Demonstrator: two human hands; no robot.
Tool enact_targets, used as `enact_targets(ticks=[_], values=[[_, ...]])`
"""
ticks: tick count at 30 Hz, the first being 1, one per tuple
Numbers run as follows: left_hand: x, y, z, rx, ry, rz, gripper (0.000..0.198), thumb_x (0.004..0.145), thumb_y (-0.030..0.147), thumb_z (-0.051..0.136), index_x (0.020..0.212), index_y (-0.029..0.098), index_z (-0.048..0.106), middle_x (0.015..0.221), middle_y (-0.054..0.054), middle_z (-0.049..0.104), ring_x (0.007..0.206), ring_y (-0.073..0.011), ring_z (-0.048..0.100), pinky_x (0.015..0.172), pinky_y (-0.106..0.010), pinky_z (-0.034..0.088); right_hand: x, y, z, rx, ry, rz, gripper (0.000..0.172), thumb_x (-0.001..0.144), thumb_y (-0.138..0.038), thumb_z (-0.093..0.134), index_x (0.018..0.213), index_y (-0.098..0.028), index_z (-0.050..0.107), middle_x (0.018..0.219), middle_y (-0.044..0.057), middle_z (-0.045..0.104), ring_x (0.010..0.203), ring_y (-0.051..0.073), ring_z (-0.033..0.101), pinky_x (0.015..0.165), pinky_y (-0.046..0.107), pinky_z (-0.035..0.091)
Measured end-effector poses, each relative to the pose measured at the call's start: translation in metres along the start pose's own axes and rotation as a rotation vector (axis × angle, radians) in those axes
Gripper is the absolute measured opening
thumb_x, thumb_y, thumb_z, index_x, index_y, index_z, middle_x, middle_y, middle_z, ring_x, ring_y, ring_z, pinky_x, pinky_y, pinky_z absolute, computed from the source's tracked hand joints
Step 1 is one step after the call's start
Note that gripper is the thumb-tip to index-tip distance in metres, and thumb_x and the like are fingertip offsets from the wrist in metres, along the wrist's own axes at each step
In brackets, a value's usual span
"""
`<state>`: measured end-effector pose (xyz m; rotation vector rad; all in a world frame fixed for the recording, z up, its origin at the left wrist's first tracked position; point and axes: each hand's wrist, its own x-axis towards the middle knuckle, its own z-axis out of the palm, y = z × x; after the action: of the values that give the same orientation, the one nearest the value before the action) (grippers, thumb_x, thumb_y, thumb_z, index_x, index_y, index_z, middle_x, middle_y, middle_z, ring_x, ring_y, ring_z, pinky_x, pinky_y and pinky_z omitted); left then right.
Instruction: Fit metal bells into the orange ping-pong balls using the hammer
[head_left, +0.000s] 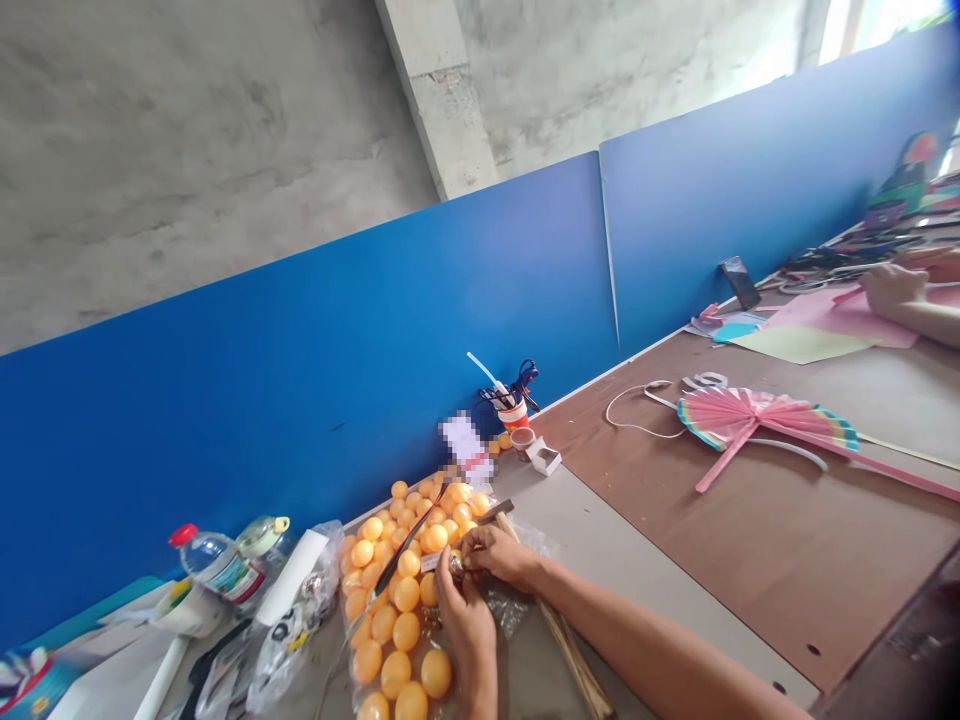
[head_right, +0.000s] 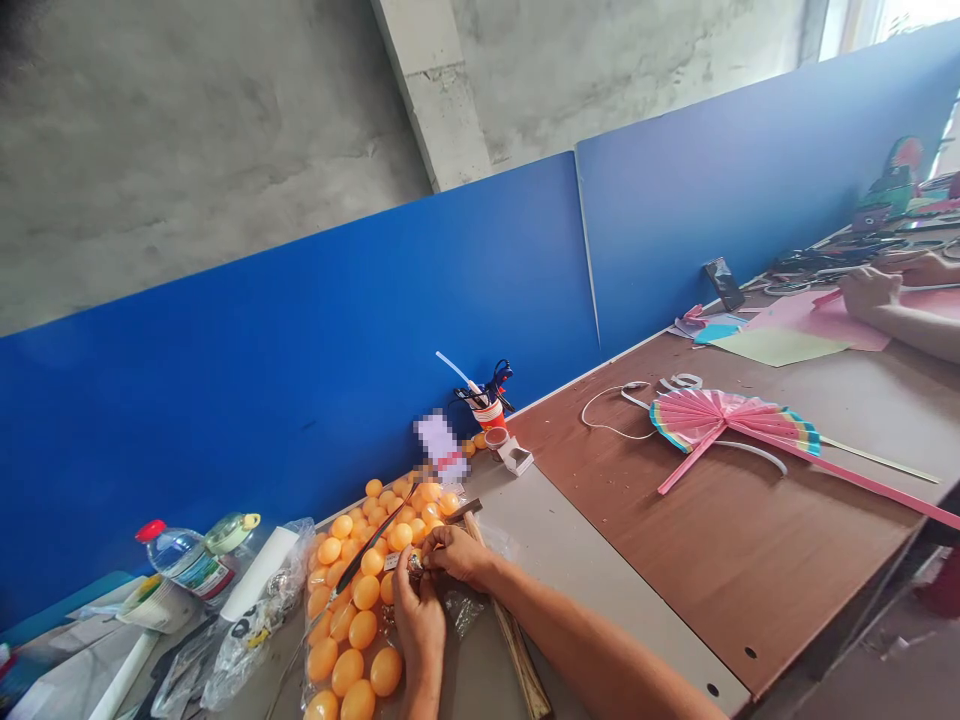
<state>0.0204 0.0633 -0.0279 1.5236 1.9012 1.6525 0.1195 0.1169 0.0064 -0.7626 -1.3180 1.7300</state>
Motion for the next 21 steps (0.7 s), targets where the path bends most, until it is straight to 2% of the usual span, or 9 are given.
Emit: enact_targets(ticks=[5,15,21], values=[[-0.0013,0.0004,-0.0021,0.002,-0.004,0.002,0.042,0.082,0.024,0.047,0.121,0.016,0.061,0.129,-0.018,0.063,0.123,-0.0309,0.057,0.100,-0.046,0.048,0.0007,0.0009,0.0007,-0.007,0.016,0.014,0.012,0.060,-0.005,0.055,0.059,-0.016,0.057,0.054,-0.004,0.056,0.049,0.008,0.046,0.052,0.021,0.035],[-0.0007,-0.0002,0.0006,-0.004,0.025,0.029,0.039,0.082,0.023,0.046,0.115,0.014,0.064,0.124,-0.018,0.065,0.123,-0.0316,0.057,0.102,-0.047,0.048,0.0030,0.0054,0.0008,-0.003,0.052,0.028,0.014,0.060,-0.003,0.056,0.058,-0.017,0.054,0.051,-0.005,0.054,0.047,0.008,0.047,0.049,0.020,0.034],[-0.0003,-0.0020,0.0027,0.001,-0.003,0.008,0.042,0.084,0.026,0.046,0.123,0.015,0.059,0.128,-0.018,0.063,0.123,-0.0293,0.057,0.101,-0.046,0.049,0.0053,0.0059,-0.0012,0.053,0.057,0.029,0.014,0.058,-0.008,0.062,0.062,-0.017,0.053,0.053,-0.006,0.054,0.048,0.008,0.046,0.049,0.019,0.034]])
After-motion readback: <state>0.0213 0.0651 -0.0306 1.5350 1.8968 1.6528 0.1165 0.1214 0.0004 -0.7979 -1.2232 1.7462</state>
